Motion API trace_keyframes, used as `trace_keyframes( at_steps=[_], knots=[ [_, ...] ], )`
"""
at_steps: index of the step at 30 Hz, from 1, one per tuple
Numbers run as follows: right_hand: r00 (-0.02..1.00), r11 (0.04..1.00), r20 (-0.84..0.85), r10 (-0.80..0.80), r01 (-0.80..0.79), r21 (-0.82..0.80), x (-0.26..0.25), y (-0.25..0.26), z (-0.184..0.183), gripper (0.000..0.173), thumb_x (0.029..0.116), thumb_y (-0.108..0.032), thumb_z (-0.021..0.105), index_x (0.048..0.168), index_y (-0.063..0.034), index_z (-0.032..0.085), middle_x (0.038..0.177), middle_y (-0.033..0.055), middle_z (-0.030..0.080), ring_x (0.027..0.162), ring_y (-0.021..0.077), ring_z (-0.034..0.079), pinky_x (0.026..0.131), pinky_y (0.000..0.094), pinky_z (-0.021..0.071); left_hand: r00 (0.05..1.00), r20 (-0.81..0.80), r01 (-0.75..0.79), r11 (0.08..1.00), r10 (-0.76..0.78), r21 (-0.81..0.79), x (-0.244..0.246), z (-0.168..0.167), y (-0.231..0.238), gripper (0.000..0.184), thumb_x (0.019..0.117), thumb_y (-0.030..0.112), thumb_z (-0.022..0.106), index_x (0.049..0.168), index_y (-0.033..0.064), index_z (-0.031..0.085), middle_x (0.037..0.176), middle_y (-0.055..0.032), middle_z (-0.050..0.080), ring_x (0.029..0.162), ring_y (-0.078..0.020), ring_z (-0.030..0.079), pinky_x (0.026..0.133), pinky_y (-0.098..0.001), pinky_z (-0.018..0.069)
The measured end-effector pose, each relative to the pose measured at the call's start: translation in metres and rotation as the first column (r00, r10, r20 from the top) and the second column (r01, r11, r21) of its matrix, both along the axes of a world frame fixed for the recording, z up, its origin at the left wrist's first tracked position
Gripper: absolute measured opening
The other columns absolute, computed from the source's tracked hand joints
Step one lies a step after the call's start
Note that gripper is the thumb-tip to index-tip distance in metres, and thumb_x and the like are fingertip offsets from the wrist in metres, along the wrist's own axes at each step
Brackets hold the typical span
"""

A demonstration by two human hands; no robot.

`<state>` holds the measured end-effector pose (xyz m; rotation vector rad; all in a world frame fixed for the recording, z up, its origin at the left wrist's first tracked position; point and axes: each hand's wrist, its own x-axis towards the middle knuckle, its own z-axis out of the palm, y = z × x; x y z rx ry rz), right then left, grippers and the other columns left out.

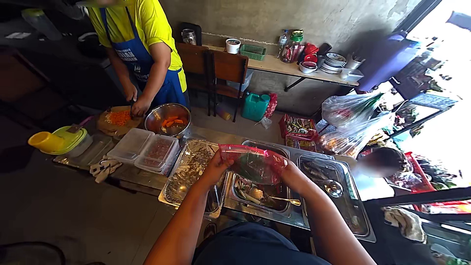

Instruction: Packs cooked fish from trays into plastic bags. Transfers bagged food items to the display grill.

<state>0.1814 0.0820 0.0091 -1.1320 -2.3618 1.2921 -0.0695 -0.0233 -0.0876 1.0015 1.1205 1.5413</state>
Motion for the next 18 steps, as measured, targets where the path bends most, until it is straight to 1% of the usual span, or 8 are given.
trace_keyframes(
  at_steps=[3,6,8,9,11,13,15,18],
  knots=[
    [0.994,0.993,-0.023,0.107,-0.105,0.052,-0.007,-0.008,0.002,0.04,0.099,-0.021,0.066,0.131,0.0007,0.061,0.122,0.0106,0.069,0.112,0.0084,0.065,0.103,0.0266,0.051,0.994,-0.023,-0.106,0.994,0.105,-0.023,0.007,0.002,0.005,0.063,0.0991,0.007,0.063,0.149,-0.0075,0.028,0.131,-0.016,0.062,0.119,-0.0145,0.064,0.104,-0.0318,0.0522],
    [0.992,0.97,-0.123,-0.024,0.053,0.239,-0.033,-0.017,-0.003,0.032,0.094,-0.018,0.073,0.118,0.0035,0.07,0.113,0.0156,0.073,0.104,0.0174,0.07,0.098,0.0342,0.0552,0.931,-0.011,-0.358,0.906,0.366,-0.226,0.025,0.0,0.011,0.075,0.0993,0.02,0.066,0.158,0.0013,0.023,0.153,-0.0249,0.041,0.139,-0.0271,0.047,0.113,-0.0418,0.0437],
    [0.992,0.94,-0.123,-0.036,0.075,0.332,-0.053,-0.022,-0.001,0.029,0.0935,-0.017,0.072,0.116,0.0021,0.072,0.113,0.016,0.073,0.105,0.0197,0.071,0.099,0.0358,0.0558,0.863,0.253,-0.264,0.817,0.438,-0.512,0.045,0.012,0.011,0.077,0.105,0.046,0.054,0.163,0.014,0.014,0.164,-0.0224,0.025,0.147,-0.0383,0.034,0.11,-0.0628,0.0394],
    [0.994,0.924,-0.11,-0.005,0.046,0.378,-0.061,-0.024,-0.001,0.026,0.0932,-0.015,0.071,0.112,0.0023,0.073,0.113,0.0168,0.073,0.106,0.0216,0.071,0.099,0.0371,0.0558,0.807,0.42,-0.104,0.799,0.416,-0.592,0.052,0.024,0.01,0.082,0.1019,0.067,0.039,0.164,0.0194,0.015,0.165,-0.0194,0.028,0.146,-0.0399,0.038,0.106,-0.068,0.0415],
    [0.995,0.894,-0.067,0.08,-0.042,0.446,-0.073,-0.027,-0.003,0.02,0.0925,-0.01,0.068,0.105,0.0028,0.075,0.112,0.0189,0.073,0.108,0.0271,0.07,0.1,0.0413,0.0552,0.664,0.663,0.109,0.833,0.344,-0.542,0.063,0.044,0.01,0.093,0.09,0.087,0.024,0.153,0.0201,0.039,0.136,-0.0195,0.06,0.115,-0.0378,0.063,0.084,-0.0603,0.0558],
    [0.988,0.874,-0.011,0.153,-0.13,0.468,-0.077,-0.032,-0.002,0.017,0.0929,-0.012,0.069,0.101,0.001,0.076,0.112,0.0185,0.072,0.109,0.0298,0.069,0.1,0.0437,0.0544,0.586,0.774,0.109,0.923,0.241,-0.37,0.065,0.051,0.013,0.081,0.0953,0.08,0.02,0.124,0.0139,0.058,0.099,-0.0126,0.07,0.089,-0.0252,0.071,0.072,-0.0445,0.0602],
    [0.979,0.859,0.032,0.199,-0.19,0.476,-0.072,-0.039,-0.001,0.016,0.0944,-0.017,0.068,0.098,-0.0049,0.078,0.118,0.0171,0.071,0.115,0.0303,0.067,0.102,0.0456,0.0531,0.577,0.8,0.052,0.969,0.168,-0.241,0.058,0.045,0.018,0.069,0.1024,0.069,0.021,0.112,0.0123,0.06,0.09,-0.0082,0.068,0.083,-0.0189,0.069,0.072,-0.0379,0.0593],
    [0.967,0.891,-0.014,0.253,-0.227,0.394,-0.057,-0.047,-0.003,0.017,0.0969,-0.028,0.069,0.1,-0.0159,0.081,0.145,0.0151,0.059,0.132,0.0259,0.058,0.11,0.0435,0.0478,0.586,0.79,-0.008,0.975,0.183,-0.221,0.039,0.034,0.025,0.064,0.1044,0.064,0.027,0.111,0.0103,0.061,0.087,-0.0091,0.069,0.079,-0.019,0.069,0.069,-0.0377,0.0598]
  ],
)
